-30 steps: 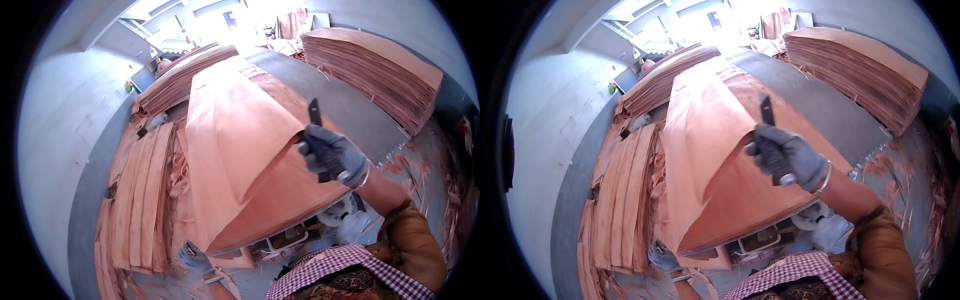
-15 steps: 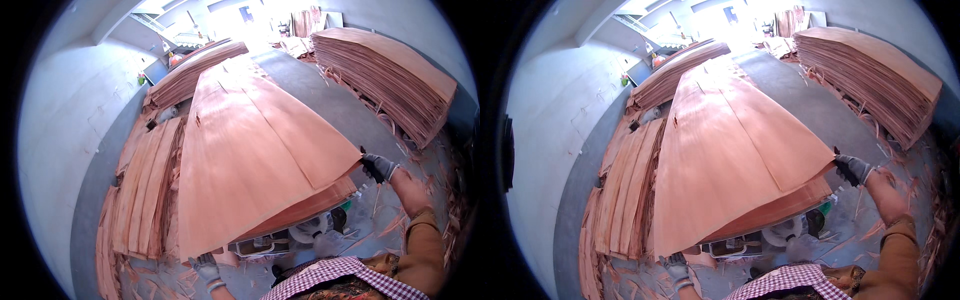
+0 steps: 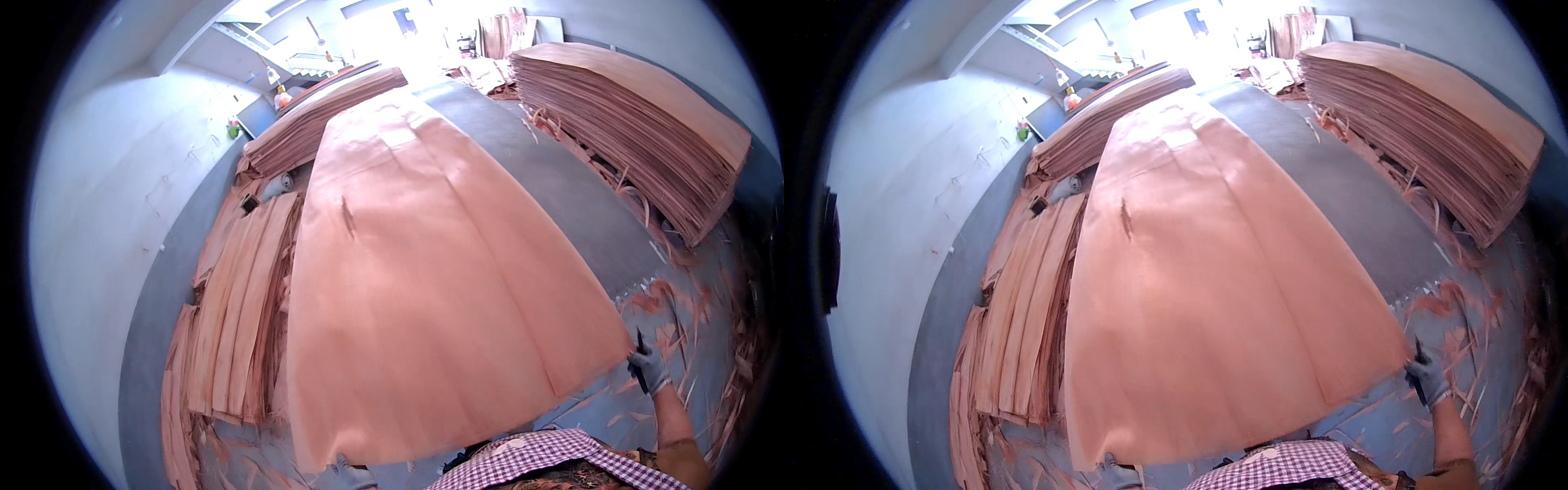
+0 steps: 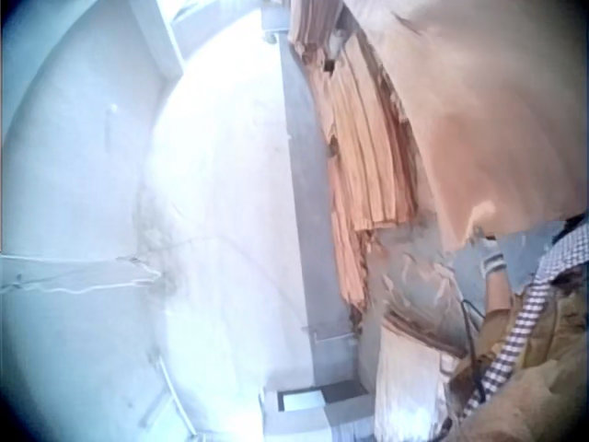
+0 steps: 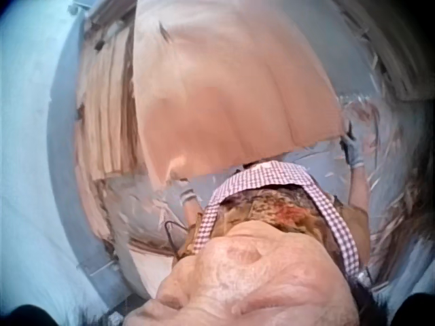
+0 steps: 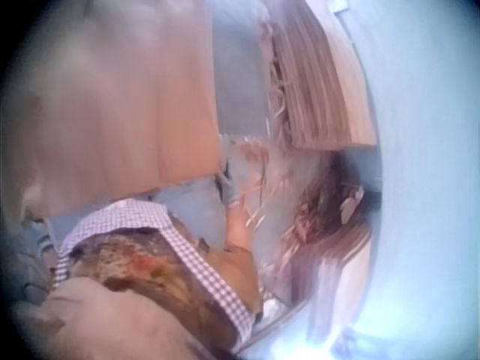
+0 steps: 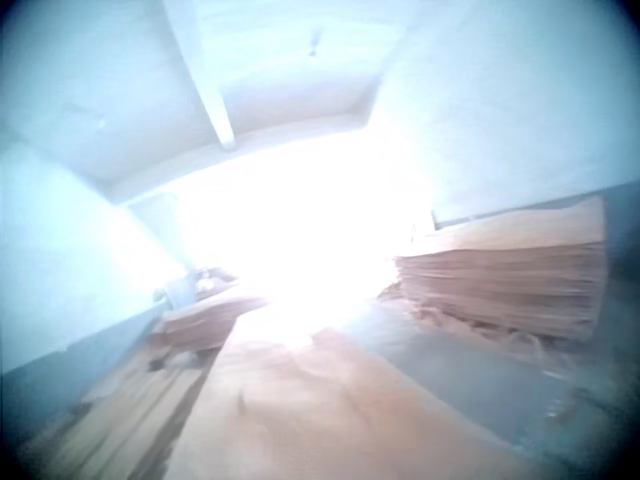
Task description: The person handles wood veneer sheets by hand and uses a knife to trim edges, then applies pieces of tape to repair or join sections of the material.
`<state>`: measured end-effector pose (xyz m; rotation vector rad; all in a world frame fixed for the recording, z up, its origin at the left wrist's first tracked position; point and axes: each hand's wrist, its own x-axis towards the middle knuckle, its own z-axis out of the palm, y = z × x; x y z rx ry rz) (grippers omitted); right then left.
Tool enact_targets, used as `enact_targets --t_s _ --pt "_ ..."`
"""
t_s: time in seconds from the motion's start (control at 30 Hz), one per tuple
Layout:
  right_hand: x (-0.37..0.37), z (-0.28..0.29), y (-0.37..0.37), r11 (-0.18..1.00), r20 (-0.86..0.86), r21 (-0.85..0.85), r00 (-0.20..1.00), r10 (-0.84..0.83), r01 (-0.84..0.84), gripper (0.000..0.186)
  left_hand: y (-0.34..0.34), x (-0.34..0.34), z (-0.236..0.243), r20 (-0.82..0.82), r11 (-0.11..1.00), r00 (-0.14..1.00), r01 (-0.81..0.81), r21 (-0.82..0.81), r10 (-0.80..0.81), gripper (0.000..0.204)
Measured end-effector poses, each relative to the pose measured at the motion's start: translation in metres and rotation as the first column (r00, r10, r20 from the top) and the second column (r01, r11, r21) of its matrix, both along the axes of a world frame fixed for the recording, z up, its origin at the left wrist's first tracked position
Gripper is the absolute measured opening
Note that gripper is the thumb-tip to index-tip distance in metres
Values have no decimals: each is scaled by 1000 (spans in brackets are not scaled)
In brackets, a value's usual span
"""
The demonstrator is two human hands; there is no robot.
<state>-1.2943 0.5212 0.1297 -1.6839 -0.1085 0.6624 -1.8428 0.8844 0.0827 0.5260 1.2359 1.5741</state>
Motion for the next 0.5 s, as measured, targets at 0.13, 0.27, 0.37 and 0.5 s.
enact_targets --t_s 0.13,0.27,0.37,0.5 --pt "-18 -1 -14 998 -23 31 998 -60 61 18 -6 12 7 5 997 1000 27 75 -28 32" --pt "-8 -7 17 995 -40 83 998 -53 56 19 32 39 10 20 959 987 153 239 -162 31" --pt "16 -16 50 989 -14 145 999 -35 37 20 64 94 46 -144 934 953 291 206 -266 21" --pt "34 4 89 996 49 86 999 21 -25 17 117 101 9 -99 951 971 235 201 -219 23"
